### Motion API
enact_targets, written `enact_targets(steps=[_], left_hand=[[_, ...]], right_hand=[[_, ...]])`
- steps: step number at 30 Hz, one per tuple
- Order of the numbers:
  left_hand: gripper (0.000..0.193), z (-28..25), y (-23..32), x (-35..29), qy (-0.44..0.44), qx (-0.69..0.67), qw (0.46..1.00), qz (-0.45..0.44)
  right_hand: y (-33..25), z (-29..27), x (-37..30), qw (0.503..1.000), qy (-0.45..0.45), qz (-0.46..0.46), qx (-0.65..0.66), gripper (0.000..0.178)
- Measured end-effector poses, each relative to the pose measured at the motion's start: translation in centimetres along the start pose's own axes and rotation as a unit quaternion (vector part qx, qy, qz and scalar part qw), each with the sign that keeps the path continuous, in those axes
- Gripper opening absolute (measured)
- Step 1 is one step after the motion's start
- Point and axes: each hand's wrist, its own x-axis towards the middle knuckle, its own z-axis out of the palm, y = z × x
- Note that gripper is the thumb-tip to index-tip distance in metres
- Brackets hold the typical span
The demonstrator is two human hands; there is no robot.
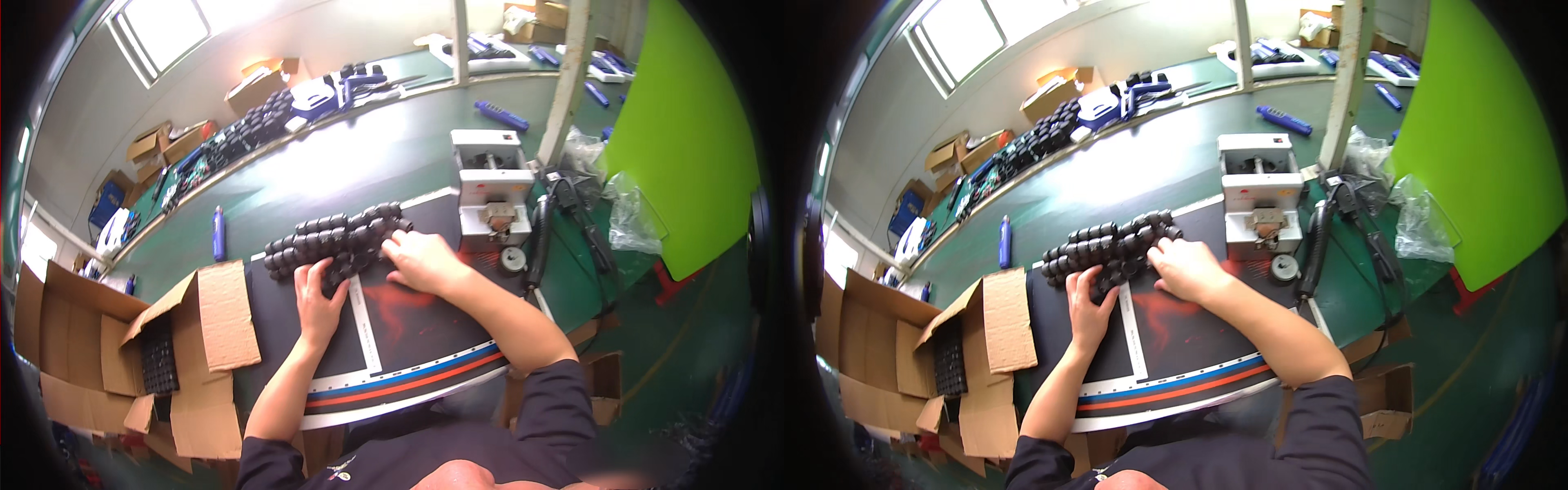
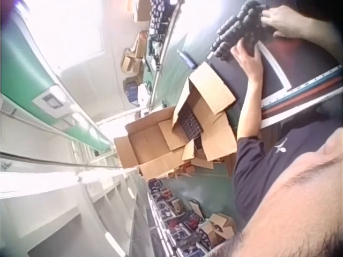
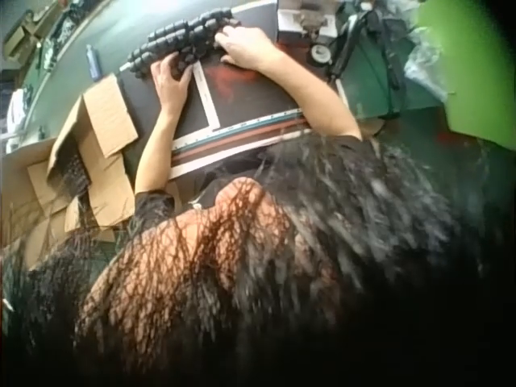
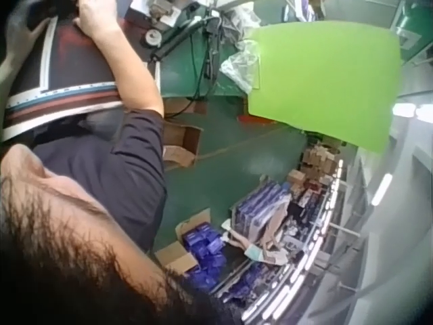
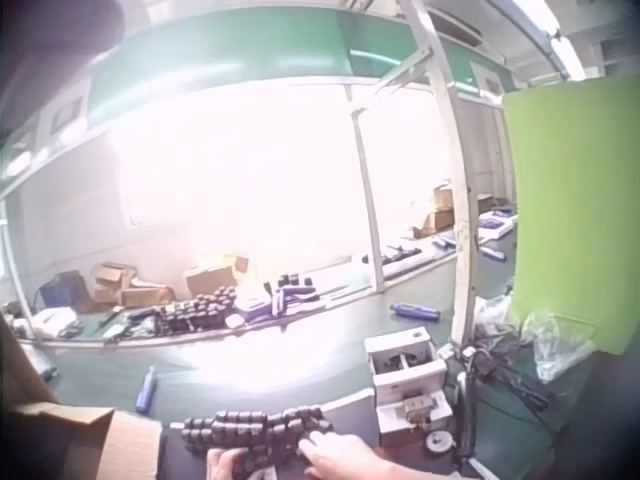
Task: The person assembles electronic components by soldering wires to a circuit board and attaching parts to a blue cylindrical object, using a soldering iron, tweezers, and a screwdriver.
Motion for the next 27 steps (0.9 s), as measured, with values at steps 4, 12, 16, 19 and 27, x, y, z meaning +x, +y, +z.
enact_targets(steps=[4, 12, 16, 19, 27], left_hand=[[0.055, -1.1, -0.9, 0.7, -0.001, 0.103, 0.992, 0.067], [0.032, -2.6, -1.8, 1.0, 0.026, 0.100, 0.979, 0.178], [0.019, -1.8, 0.9, 0.1, -0.104, 0.025, 0.960, 0.260], [0.017, -0.9, 0.7, 0.4, -0.159, 0.008, 0.946, 0.283], [0.013, -0.8, 0.5, 0.5, -0.190, 0.004, 0.955, 0.228]], right_hand=[[0.3, 0.6, 0.0, 0.995, 0.089, 0.017, -0.045, 0.043], [-1.3, -8.7, -0.4, 0.925, 0.374, -0.054, 0.037, 0.024], [4.1, -15.8, -0.8, 0.880, 0.473, -0.027, 0.030, 0.014], [12.9, -18.0, 0.5, 0.880, 0.464, 0.100, 0.001, 0.012], [33.8, -7.4, 3.7, 0.905, 0.175, 0.381, 0.068, 0.072]])
